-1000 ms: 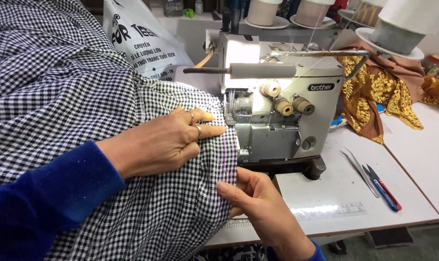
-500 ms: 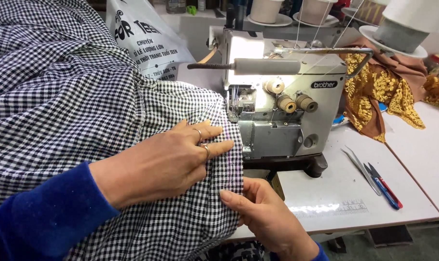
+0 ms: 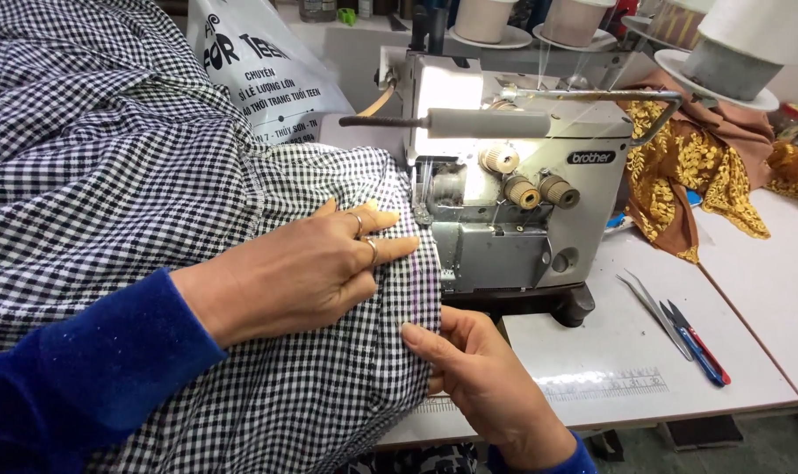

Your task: Overlocking the edges of a checkered fabric using an industrial sewing machine to prevent fraying.

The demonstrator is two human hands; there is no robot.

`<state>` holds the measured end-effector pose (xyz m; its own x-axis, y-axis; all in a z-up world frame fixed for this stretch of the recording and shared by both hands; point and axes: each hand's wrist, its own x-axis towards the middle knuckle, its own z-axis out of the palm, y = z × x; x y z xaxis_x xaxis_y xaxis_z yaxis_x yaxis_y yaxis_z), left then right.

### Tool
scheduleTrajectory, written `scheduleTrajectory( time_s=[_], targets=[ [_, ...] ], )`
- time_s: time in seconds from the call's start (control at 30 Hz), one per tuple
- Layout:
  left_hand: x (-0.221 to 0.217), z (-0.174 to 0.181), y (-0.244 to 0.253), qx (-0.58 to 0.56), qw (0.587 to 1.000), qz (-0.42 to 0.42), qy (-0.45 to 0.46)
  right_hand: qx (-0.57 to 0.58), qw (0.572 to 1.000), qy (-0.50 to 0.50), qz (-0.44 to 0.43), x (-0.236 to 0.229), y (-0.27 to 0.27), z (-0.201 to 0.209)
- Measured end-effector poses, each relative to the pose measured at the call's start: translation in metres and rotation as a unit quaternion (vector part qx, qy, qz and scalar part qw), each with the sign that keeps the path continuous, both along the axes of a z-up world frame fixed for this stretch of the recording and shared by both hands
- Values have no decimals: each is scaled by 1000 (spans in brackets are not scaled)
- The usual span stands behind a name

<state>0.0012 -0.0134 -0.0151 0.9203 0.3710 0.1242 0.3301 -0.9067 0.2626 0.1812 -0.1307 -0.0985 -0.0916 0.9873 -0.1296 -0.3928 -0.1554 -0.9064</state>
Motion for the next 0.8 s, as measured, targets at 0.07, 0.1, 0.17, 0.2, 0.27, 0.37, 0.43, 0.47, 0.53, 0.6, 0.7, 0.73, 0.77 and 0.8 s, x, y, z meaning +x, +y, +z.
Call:
scheduleTrajectory(
  time_s=[0.07,0.1,0.17,0.2,0.27,0.37,0.43,0.47,0.53,0.6,0.7,0.73,0.77,0.8],
  targets=[
    [1,1,3,-4,1000,7,3,-4,1000,0,-5,0,2,3],
    [1,1,5,-6,1000,14,5,-7,1000,0,-10,0,3,4],
    [3,2,7,-17,1000,23,10,2,1000,-8,-13,2,5,2],
    [4,2,9,-27,999,32,14,12,1000,-17,-16,3,6,1],
    [5,0,11,-26,999,34,6,10,1000,-10,-10,3,4,1],
    [6,0,13,-30,999,40,-5,10,1000,8,22,3,2,-4],
    [7,-1,14,-36,998,42,-8,10,999,19,47,1,-1,-7],
    [7,-1,15,-31,998,47,-11,11,997,6,74,-2,-3,-6],
    [8,-1,8,-27,998,52,-14,12,995,-6,100,-5,-9,-5],
    [12,1,-8,168,985,28,30,-21,995,16,93,-5,-15,-5],
    [3,-2,-29,142,990,-19,-1,-79,989,105,72,2,-27,3],
    [1,-1,-27,141,990,-18,-1,-79,989,105,72,1,-25,4],
    [0,-1,-25,106,994,-17,12,-83,989,96,72,0,-24,6],
    [-1,1,-23,72,997,-16,25,-84,990,87,70,0,-22,9]
  ],
)
